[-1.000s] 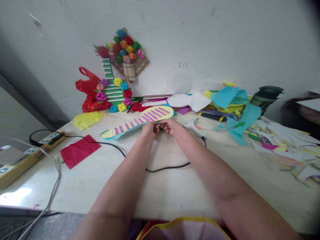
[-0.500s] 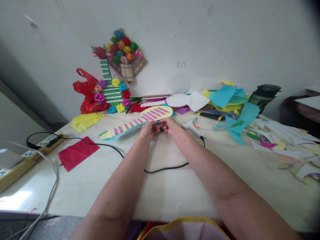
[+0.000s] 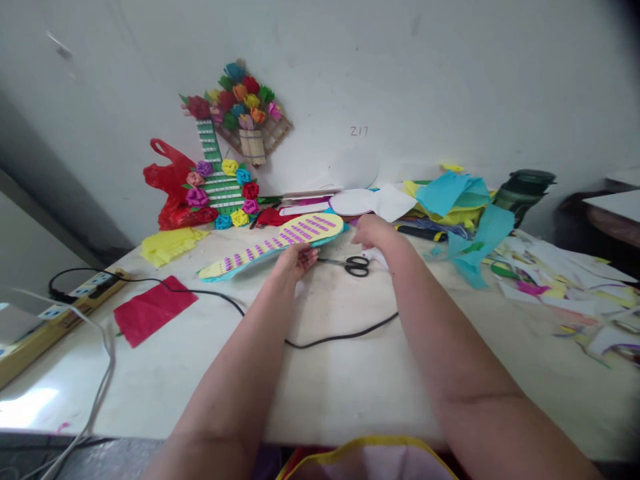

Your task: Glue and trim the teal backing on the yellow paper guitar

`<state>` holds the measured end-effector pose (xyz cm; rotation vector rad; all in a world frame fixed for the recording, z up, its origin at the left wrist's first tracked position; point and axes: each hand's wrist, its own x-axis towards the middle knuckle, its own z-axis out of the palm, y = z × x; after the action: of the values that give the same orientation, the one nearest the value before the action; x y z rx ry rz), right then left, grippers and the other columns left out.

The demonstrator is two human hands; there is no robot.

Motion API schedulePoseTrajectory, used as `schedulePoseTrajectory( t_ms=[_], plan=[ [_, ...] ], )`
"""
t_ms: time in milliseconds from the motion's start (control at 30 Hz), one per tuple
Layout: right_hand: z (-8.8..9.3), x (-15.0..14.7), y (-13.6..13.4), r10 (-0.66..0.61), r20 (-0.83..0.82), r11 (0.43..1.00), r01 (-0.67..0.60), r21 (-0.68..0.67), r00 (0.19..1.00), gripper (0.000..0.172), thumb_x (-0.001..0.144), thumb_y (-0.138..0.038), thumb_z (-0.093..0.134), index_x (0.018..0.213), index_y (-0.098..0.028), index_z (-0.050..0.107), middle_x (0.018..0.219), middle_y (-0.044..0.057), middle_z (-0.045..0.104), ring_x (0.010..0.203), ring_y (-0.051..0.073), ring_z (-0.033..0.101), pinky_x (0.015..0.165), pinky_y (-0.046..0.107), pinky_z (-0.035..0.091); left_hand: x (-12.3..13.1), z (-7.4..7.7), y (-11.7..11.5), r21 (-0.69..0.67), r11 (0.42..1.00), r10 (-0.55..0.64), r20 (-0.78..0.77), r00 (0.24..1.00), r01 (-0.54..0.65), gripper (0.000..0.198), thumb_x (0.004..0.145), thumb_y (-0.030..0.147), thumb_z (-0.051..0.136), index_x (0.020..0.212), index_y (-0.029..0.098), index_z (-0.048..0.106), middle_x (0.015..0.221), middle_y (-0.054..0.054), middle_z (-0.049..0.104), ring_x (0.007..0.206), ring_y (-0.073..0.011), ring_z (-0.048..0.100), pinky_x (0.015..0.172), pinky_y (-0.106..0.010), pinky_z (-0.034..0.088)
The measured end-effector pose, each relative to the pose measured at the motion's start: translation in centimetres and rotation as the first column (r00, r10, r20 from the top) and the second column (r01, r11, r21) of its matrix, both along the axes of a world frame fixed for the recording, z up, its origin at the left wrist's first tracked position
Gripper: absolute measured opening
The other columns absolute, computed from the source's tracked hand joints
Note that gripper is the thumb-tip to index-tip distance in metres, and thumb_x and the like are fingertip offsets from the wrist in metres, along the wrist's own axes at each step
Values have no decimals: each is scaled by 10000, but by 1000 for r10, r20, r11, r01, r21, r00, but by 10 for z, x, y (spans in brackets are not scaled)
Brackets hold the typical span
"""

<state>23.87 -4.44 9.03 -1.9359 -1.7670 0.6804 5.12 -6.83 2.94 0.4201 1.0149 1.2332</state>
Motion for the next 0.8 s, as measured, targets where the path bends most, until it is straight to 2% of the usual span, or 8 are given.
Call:
schedulePoseTrajectory(
  t_ms=[33, 100, 200, 333, 467, 633, 800],
  plan=[
    [4, 8, 2, -43, 163, 998, 35, 49, 986, 220, 522, -92, 755, 530, -150, 543, 590, 81, 600, 738, 200, 594, 514, 220, 392, 0, 1, 0, -4, 1000, -8, 4, 1000, 8, 100, 749, 53, 488, 814, 65, 563, 545, -92, 623, 415, -119, 577, 433, -207, 519],
    [9, 22, 2, -88, 384, 995, 66, 70, 919, 261, 505, -205, 796, 547, -151, 544, 701, 119, 615, 913, 273, 581, 622, 294, 431, -1, 2, -1, -10, 1000, -25, 11, 1000, 25, 101, 749, 60, 488, 810, 64, 569, 546, -96, 625, 415, -125, 580, 428, -213, 521],
    [12, 36, -4, -73, 538, 989, 130, -70, 840, 316, 532, -365, 785, 570, -151, 556, 730, 125, 617, 895, 286, 595, 676, 360, 436, -2, 4, -1, -13, 1000, -28, 19, 999, 28, 105, 753, 65, 485, 811, 59, 572, 541, -98, 626, 414, -130, 583, 422, -218, 519],
    [12, 42, -16, 54, 590, 964, 112, -240, 805, 334, 558, -437, 755, 615, -151, 592, 709, 105, 621, 785, 247, 617, 638, 329, 442, -3, 4, -1, -6, 1000, -19, 40, 999, 19, 111, 765, 56, 472, 819, 54, 569, 546, -99, 632, 417, -127, 586, 430, -215, 520],
    [10, 39, -23, 133, 601, 944, 83, -319, 788, 370, 567, -456, 736, 711, -132, 628, 742, 110, 625, 788, 257, 618, 647, 326, 443, -3, 3, 0, 1, 1000, -6, 63, 998, 6, 108, 768, 44, 476, 825, 47, 568, 551, -101, 633, 433, -129, 594, 458, -211, 526],
    [2, 38, -19, 150, 608, 933, 92, -347, 779, 446, 565, -462, 728, 849, -129, 643, 782, 120, 630, 824, 273, 618, 680, 342, 442, -4, 2, 0, 27, 999, 45, 101, 994, -48, 133, 770, 32, 464, 850, 45, 569, 558, -96, 631, 456, -138, 607, 481, -217, 531],
    [1, 42, -15, 87, 632, 956, 114, -271, 770, 525, 577, -367, 714, 1038, -140, 605, 901, 131, 635, 887, 279, 607, 713, 355, 446, -4, 2, 0, 47, 991, 119, 141, 983, -127, 135, 779, 35, 454, 850, 63, 566, 543, -70, 618, 464, -136, 611, 491, -218, 531]
  ],
)
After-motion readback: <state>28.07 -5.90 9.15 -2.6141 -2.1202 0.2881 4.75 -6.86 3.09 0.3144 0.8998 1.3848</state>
